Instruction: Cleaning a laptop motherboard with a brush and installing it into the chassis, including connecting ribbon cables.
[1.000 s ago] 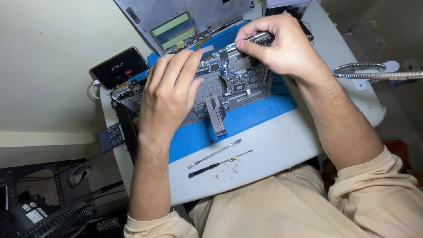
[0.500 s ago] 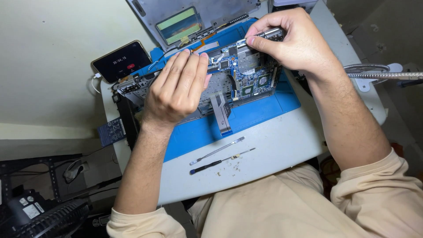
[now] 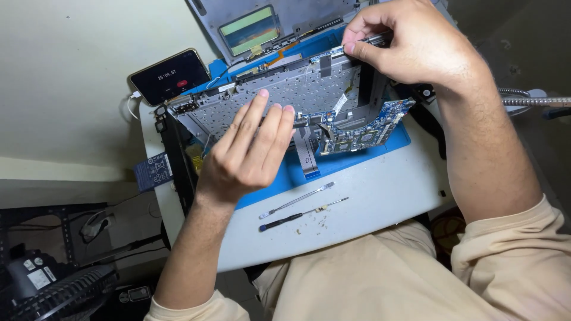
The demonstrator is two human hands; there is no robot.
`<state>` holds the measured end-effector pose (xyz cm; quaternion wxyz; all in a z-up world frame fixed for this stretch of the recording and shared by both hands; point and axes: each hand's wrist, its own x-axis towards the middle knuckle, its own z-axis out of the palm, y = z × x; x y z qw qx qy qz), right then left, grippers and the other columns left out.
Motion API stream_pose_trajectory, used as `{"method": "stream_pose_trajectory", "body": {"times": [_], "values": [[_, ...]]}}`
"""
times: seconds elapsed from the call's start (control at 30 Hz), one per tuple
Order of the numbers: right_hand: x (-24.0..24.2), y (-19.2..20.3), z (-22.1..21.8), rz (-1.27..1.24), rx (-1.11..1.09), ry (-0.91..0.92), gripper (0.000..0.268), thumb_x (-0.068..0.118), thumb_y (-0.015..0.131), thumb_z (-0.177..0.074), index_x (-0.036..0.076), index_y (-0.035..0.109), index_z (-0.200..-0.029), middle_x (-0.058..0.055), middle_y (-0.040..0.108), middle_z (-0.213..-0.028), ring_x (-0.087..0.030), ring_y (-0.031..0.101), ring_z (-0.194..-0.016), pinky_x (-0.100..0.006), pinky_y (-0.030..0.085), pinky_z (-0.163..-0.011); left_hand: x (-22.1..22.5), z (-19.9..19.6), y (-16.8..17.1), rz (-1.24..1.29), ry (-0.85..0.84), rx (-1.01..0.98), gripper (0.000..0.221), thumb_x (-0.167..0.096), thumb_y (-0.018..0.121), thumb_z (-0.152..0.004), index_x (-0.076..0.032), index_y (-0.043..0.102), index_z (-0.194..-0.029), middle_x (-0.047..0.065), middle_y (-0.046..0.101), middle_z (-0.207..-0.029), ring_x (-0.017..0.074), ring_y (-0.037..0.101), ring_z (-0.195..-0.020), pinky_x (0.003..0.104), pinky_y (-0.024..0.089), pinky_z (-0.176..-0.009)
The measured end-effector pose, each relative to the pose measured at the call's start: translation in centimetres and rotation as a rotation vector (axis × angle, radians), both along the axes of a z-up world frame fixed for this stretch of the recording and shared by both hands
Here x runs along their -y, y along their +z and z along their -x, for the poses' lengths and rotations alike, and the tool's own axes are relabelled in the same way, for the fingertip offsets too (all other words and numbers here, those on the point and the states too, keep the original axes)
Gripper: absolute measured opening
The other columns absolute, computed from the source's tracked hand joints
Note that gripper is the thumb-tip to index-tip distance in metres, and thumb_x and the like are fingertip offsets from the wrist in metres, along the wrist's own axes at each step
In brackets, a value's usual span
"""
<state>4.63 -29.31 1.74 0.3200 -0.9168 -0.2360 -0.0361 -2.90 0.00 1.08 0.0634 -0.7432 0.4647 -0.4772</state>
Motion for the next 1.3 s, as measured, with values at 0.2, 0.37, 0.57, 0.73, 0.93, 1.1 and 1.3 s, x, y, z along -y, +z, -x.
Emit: {"method": "stream_pose_trajectory", "body": {"times": [0.2,0.37,0.57,0.73,0.93,1.1,1.3], "values": [[0.7,-0.1,0.4,-0.050,-0.022,0.049,0.004,0.013,0.075,-0.107,0.009,0.075,-0.107,-0.001,0.075,-0.101,-0.013,0.068,-0.093,-0.029,0.050,-0.083,-1.0,-0.1,-0.4,0.046,-0.008,0.042,0.015,-0.013,0.075,-0.105,-0.002,0.076,-0.114,0.013,0.071,-0.111,0.0309,0.078,-0.102,0.035,0.071,-0.086],[1.2,-0.9,0.0,-0.140,-0.110,0.105,0.010,0.013,0.071,-0.106,0.005,0.072,-0.112,-0.004,0.074,-0.104,-0.013,0.069,-0.097,-0.028,0.054,-0.089,-1.2,-1.1,0.5,0.110,-0.044,0.031,0.023,-0.018,0.066,-0.109,0.004,0.072,-0.115,0.016,0.068,-0.112,0.0357,0.076,-0.105,0.040,0.073,-0.086],[2.0,-2.0,0.7,-0.235,-0.129,0.152,0.028,0.021,0.047,-0.113,0.005,0.066,-0.127,-0.006,0.068,-0.118,-0.016,0.062,-0.108,-0.031,0.048,-0.095,-0.5,-1.4,0.8,0.198,-0.075,-0.010,0.024,-0.017,0.067,-0.107,0.006,0.072,-0.113,0.017,0.068,-0.109,0.0349,0.076,-0.103,0.039,0.073,-0.087],[2.3,-3.5,1.0,-0.348,-0.149,0.150,0.025,0.019,0.054,-0.109,0.005,0.065,-0.126,-0.009,0.065,-0.124,-0.020,0.063,-0.115,-0.033,0.051,-0.098,-0.3,-1.9,1.6,0.226,-0.052,0.003,0.028,-0.019,0.068,-0.107,0.008,0.071,-0.112,0.018,0.069,-0.106,0.0343,0.077,-0.101,0.037,0.074,-0.083],[3.2,-7.1,-0.8,-0.342,0.136,0.274,0.046,0.030,0.076,-0.094,0.000,0.066,-0.127,-0.015,0.067,-0.119,-0.025,0.067,-0.107,-0.035,0.054,-0.094,0.9,-1.4,1.9,0.231,-0.065,-0.104,0.030,-0.019,0.076,-0.106,0.009,0.070,-0.116,0.019,0.070,-0.109,0.0312,0.078,-0.100,0.036,0.074,-0.086],[1.4,-4.9,1.1,-0.318,0.151,0.118,0.025,0.015,0.080,-0.102,-0.001,0.069,-0.119,-0.013,0.067,-0.114,-0.025,0.065,-0.105,-0.038,0.052,-0.095,1.0,-0.4,2.1,0.261,-0.081,-0.113,0.024,-0.016,0.067,-0.107,0.007,0.071,-0.113,0.017,0.069,-0.105,0.0334,0.078,-0.101,0.038,0.073,-0.086],[1.5,-5.9,1.0,-0.285,0.341,0.132,0.016,-0.008,0.082,-0.107,-0.009,0.073,-0.119,-0.021,0.069,-0.114,-0.030,0.065,-0.104,-0.039,0.053,-0.092,2.1,1.0,2.9,0.330,0.039,-0.036,0.025,-0.020,0.065,-0.107,0.004,0.072,-0.112,0.013,0.069,-0.105,0.0282,0.078,-0.099,0.032,0.073,-0.087]]}}
